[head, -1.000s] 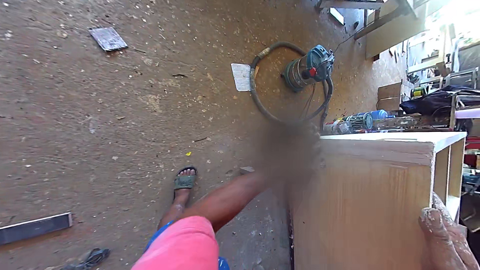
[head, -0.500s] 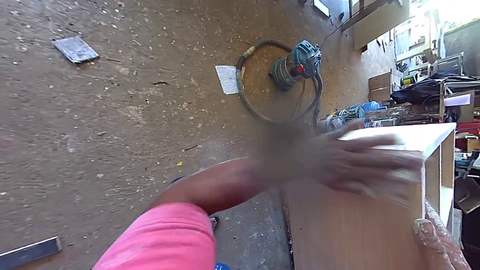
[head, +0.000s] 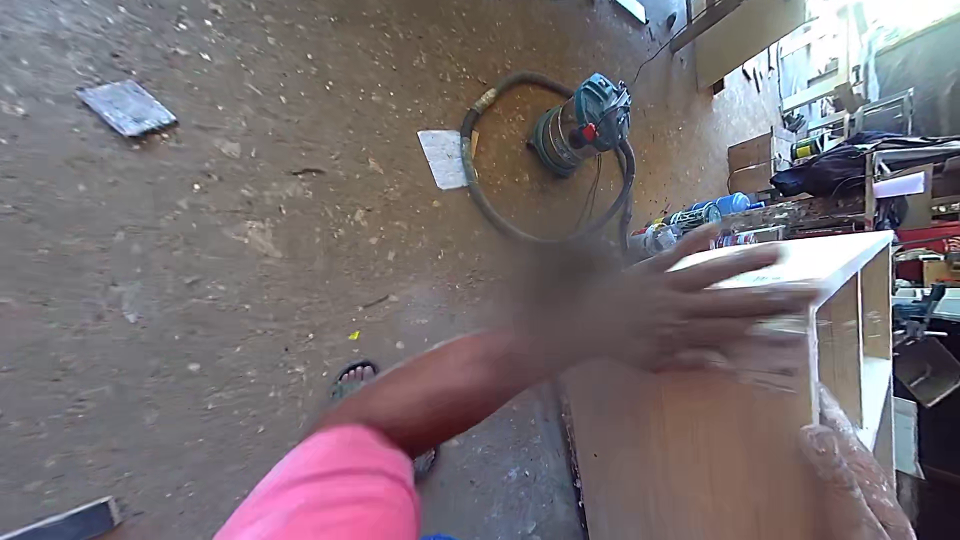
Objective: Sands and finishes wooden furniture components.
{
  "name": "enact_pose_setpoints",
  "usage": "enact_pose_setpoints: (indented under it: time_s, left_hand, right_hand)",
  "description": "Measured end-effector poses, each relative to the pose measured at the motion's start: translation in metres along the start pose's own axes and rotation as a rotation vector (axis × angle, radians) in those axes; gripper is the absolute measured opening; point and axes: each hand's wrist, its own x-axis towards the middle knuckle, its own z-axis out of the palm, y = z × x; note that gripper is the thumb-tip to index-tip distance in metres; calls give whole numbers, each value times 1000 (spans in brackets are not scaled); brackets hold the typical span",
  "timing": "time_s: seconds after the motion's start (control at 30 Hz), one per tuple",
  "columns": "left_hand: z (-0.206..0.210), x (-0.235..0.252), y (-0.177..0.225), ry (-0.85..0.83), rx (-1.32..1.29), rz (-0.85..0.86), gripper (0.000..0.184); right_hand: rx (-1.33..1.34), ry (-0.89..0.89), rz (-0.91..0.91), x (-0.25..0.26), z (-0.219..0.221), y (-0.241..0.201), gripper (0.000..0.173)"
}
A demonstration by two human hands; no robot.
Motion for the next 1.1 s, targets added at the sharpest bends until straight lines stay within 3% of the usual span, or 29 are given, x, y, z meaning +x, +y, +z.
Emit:
enact_pose_setpoints:
  time_s: [0.1, 0.13, 0.23, 0.33, 0.5, 0.6, 0.7, 0.77, 0.9, 1.0, 1.1]
  left_hand:
    - [13, -100, -12, -5, 162, -189, 56]
    - [15, -111, -10, 16, 190, -223, 56]
    - [17, -52, 5, 70, 197, -206, 55]
    - [6, 4, 8, 72, 71, -47, 54]
    - [19, -110, -5, 22, 195, -264, 55]
    - [23, -69, 4, 113, 186, -254, 55]
    - [9, -3, 7, 125, 60, -99, 51]
    - [7, -22, 4, 76, 43, -122, 52]
    - [19, -113, -12, 65, 165, -253, 51]
    - [18, -58, -2, 93, 154, -209, 47]
    - [3, 6, 3, 110, 51, -41, 49]
  right_hand:
    - [13, -28, -6, 1, 1, 1, 69]
    - [11, -30, -8, 1, 2, 1, 70]
    - [-1, -29, -26, 1, -3, 3, 71]
    - [-1, -39, -39, 1, -1, 5, 70]
    - [15, -41, -30, 2, -1, 3, 76]
    - [-9, -31, -24, 3, -3, 2, 77]
    - [14, -29, -20, 4, -1, 4, 73]
    - [19, -33, -21, 1, -2, 4, 71]
    - [12, -33, -22, 3, 0, 2, 78]
    - [-4, -21, -21, 3, -4, 3, 80]
    - [22, -19, 12, 2, -2, 3, 78]
